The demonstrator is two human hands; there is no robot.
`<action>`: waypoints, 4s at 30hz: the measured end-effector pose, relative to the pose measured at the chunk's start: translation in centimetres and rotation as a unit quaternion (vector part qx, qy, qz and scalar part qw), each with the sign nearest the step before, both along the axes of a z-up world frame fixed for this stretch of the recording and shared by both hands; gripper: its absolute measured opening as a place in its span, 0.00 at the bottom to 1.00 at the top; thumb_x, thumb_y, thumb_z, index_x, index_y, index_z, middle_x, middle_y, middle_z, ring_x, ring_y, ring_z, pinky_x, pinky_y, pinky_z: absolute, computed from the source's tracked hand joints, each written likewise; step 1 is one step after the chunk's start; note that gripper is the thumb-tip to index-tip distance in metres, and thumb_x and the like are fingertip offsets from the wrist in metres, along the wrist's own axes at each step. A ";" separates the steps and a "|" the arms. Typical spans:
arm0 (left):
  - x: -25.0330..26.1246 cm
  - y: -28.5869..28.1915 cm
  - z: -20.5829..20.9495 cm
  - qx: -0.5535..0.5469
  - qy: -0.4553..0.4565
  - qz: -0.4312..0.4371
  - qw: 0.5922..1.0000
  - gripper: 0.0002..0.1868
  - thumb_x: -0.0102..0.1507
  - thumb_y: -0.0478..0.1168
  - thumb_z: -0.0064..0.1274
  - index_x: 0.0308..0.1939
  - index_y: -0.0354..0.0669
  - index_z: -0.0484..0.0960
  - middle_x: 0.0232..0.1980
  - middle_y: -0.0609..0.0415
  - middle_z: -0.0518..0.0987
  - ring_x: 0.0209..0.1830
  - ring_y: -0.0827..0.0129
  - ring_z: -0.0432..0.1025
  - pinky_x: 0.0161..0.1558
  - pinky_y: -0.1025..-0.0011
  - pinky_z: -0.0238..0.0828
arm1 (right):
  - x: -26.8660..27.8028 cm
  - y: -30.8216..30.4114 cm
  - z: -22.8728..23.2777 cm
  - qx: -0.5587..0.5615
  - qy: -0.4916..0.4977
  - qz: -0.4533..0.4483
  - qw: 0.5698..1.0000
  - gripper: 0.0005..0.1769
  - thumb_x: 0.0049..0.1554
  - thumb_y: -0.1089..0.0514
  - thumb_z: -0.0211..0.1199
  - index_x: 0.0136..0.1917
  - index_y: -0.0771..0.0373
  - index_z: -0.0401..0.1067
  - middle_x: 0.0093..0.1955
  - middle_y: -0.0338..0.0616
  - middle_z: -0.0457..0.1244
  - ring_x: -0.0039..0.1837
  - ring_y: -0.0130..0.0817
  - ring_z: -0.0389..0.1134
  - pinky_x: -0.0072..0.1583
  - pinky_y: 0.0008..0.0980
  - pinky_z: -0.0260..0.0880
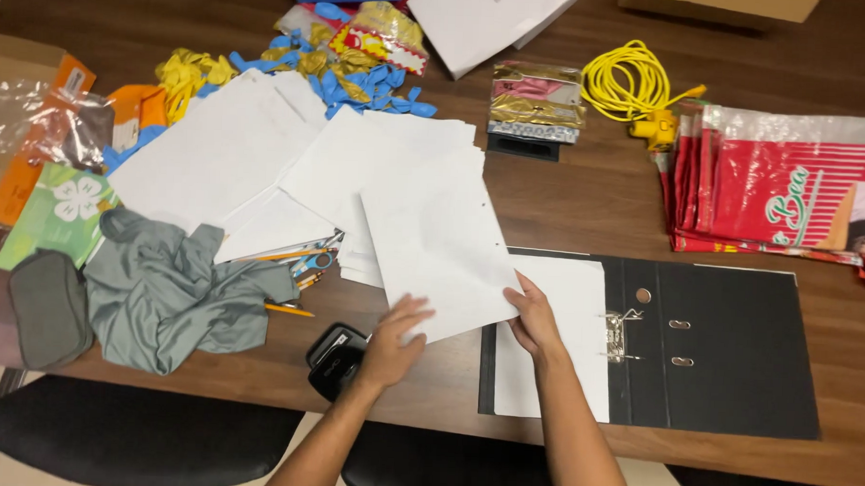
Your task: The recorder cleans a binder and then inserts several hole-punched pages into it.
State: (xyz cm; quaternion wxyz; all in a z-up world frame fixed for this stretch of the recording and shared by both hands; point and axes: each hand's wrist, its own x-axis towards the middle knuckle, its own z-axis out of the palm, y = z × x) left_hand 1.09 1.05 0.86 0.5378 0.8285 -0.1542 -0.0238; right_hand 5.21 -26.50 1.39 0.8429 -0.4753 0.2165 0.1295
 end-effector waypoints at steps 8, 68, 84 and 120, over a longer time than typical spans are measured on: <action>2.1 -1.9 -0.4 -0.403 0.233 0.171 0.869 0.30 0.65 0.34 0.53 0.70 0.31 0.63 0.68 0.41 0.71 0.67 0.59 0.67 0.65 0.64 0.64 | -5.4 -2.2 0.2 -0.027 -0.005 -0.065 0.998 0.30 0.60 0.67 0.54 0.75 0.70 0.59 0.64 0.58 0.66 0.61 0.37 0.70 0.60 0.31 0.74; -2.7 -21.4 4.1 -0.046 0.270 0.111 0.955 0.19 0.61 0.31 0.55 0.56 0.30 0.80 0.49 0.44 0.85 0.44 0.66 0.79 0.47 0.69 0.75 | -15.5 -18.7 -15.6 0.027 0.025 -0.099 0.994 0.15 0.62 0.62 0.58 0.61 0.71 0.72 0.51 0.45 0.69 0.50 0.28 0.70 0.52 0.27 0.71; -2.7 -22.6 5.7 0.006 0.287 0.126 0.950 0.19 0.62 0.31 0.54 0.57 0.31 0.79 0.48 0.43 0.84 0.44 0.64 0.80 0.47 0.69 0.74 | -14.8 -19.1 -16.7 0.018 0.025 -0.107 0.994 0.18 0.61 0.63 0.60 0.63 0.73 0.71 0.52 0.48 0.70 0.51 0.29 0.71 0.53 0.27 0.72; -11.3 -16.9 -5.0 0.256 0.024 0.067 0.964 0.22 0.61 0.40 0.56 0.60 0.45 0.80 0.63 0.48 0.78 0.69 0.50 0.65 0.67 0.53 0.61 | -17.0 -13.7 -6.6 -0.660 -0.169 0.320 0.658 0.33 0.53 0.45 0.69 0.67 0.61 0.69 0.72 0.69 0.55 0.74 0.64 0.53 0.72 0.52 0.54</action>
